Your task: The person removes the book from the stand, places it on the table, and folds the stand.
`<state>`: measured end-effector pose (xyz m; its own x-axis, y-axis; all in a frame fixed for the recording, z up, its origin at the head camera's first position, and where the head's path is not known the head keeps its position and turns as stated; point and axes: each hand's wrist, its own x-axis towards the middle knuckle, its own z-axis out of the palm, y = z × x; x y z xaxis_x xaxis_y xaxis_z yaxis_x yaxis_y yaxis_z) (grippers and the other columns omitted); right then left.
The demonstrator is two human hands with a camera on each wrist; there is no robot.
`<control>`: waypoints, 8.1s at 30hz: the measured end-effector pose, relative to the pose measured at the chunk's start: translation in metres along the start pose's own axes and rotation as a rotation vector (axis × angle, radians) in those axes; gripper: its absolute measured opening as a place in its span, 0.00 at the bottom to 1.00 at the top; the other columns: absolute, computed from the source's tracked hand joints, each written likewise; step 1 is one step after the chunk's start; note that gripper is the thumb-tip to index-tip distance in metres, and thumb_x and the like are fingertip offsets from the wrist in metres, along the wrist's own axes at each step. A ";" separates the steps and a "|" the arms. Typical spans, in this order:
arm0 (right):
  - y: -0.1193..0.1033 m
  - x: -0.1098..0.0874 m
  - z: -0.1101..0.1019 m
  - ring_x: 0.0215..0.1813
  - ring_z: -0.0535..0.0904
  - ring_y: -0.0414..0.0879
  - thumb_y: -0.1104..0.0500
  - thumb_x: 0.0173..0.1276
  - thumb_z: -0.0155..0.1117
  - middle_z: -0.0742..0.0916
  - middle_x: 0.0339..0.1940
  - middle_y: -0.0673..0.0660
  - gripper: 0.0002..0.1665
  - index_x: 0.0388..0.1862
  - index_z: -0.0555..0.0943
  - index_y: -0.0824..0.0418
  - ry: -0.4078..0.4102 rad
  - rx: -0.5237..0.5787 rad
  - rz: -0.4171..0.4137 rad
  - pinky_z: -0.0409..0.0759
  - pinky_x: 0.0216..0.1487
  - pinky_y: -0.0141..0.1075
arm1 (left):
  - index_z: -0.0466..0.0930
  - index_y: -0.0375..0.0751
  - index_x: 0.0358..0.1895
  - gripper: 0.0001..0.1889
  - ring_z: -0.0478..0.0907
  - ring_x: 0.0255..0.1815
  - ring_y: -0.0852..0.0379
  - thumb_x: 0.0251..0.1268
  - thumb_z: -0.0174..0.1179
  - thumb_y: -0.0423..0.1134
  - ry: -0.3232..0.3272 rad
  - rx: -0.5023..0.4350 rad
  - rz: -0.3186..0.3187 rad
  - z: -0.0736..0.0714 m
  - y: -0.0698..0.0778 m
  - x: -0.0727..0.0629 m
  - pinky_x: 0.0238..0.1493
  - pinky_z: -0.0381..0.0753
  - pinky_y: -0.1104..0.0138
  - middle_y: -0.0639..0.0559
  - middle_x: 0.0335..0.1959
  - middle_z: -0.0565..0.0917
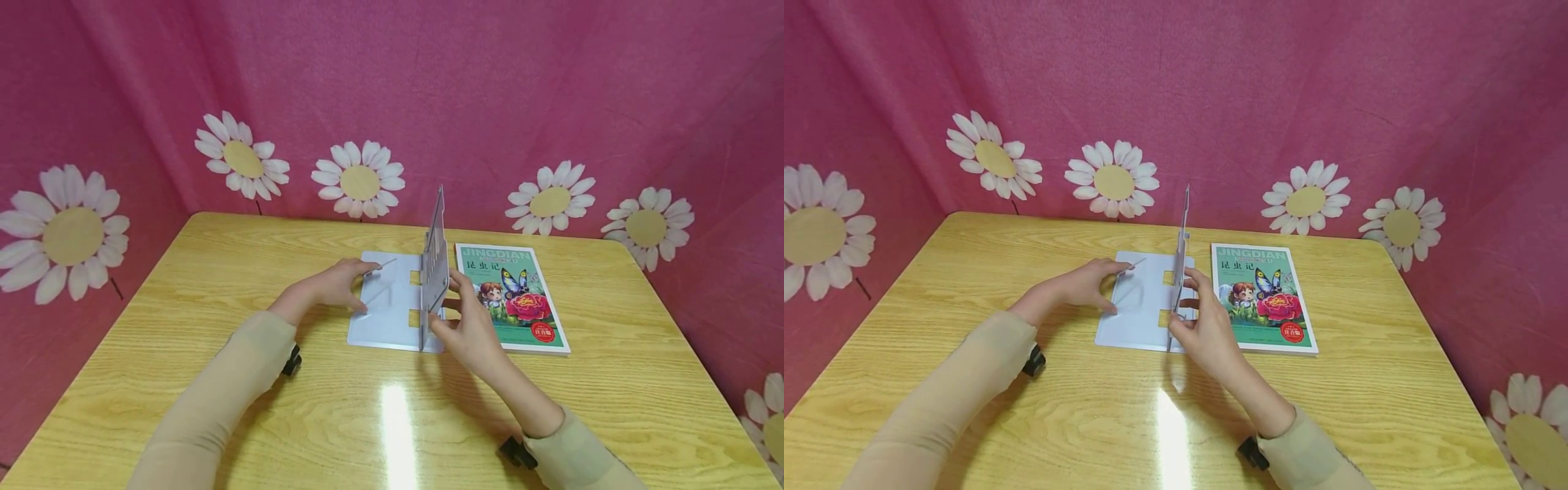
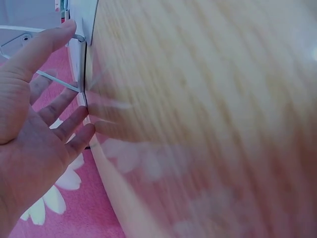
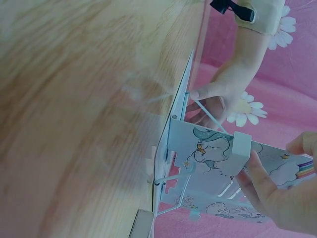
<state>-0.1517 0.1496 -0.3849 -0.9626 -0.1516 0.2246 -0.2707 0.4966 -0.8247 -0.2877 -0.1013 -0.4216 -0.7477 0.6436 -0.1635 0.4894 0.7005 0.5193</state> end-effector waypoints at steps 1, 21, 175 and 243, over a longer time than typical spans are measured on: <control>0.000 0.000 0.000 0.55 0.79 0.56 0.66 0.59 0.63 0.71 0.66 0.62 0.44 0.71 0.54 0.54 0.000 0.001 0.000 0.84 0.44 0.44 | 0.57 0.47 0.73 0.47 0.55 0.71 0.44 0.48 0.73 0.45 -0.003 0.006 -0.004 0.000 0.001 0.000 0.70 0.58 0.52 0.42 0.71 0.61; 0.000 0.000 0.000 0.55 0.79 0.56 0.66 0.59 0.63 0.72 0.66 0.63 0.44 0.71 0.54 0.53 0.003 -0.003 -0.010 0.84 0.43 0.44 | 0.64 0.44 0.68 0.43 0.62 0.62 0.46 0.46 0.74 0.47 -0.021 0.121 0.000 -0.003 0.009 0.005 0.66 0.64 0.56 0.48 0.64 0.69; 0.022 0.038 -0.013 0.70 0.63 0.55 0.54 0.61 0.67 0.69 0.69 0.59 0.35 0.66 0.67 0.58 -0.132 -0.375 -0.332 0.65 0.67 0.54 | 0.70 0.37 0.63 0.26 0.74 0.55 0.48 0.58 0.55 0.31 0.543 -0.582 -0.173 -0.031 0.068 -0.064 0.56 0.77 0.58 0.42 0.56 0.77; 0.085 0.094 -0.021 0.77 0.45 0.56 0.37 0.45 0.76 0.50 0.77 0.62 0.73 0.77 0.42 0.61 -0.590 -0.379 0.010 0.49 0.74 0.51 | 0.64 0.26 0.65 0.27 0.73 0.55 0.45 0.60 0.54 0.22 0.334 -0.551 -0.343 0.014 -0.010 -0.073 0.53 0.76 0.61 0.32 0.58 0.74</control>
<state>-0.2653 0.1955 -0.4227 -0.8259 -0.5310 -0.1896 -0.3515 0.7479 -0.5631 -0.2321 -0.1509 -0.4264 -0.9586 0.2256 -0.1738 -0.0283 0.5320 0.8463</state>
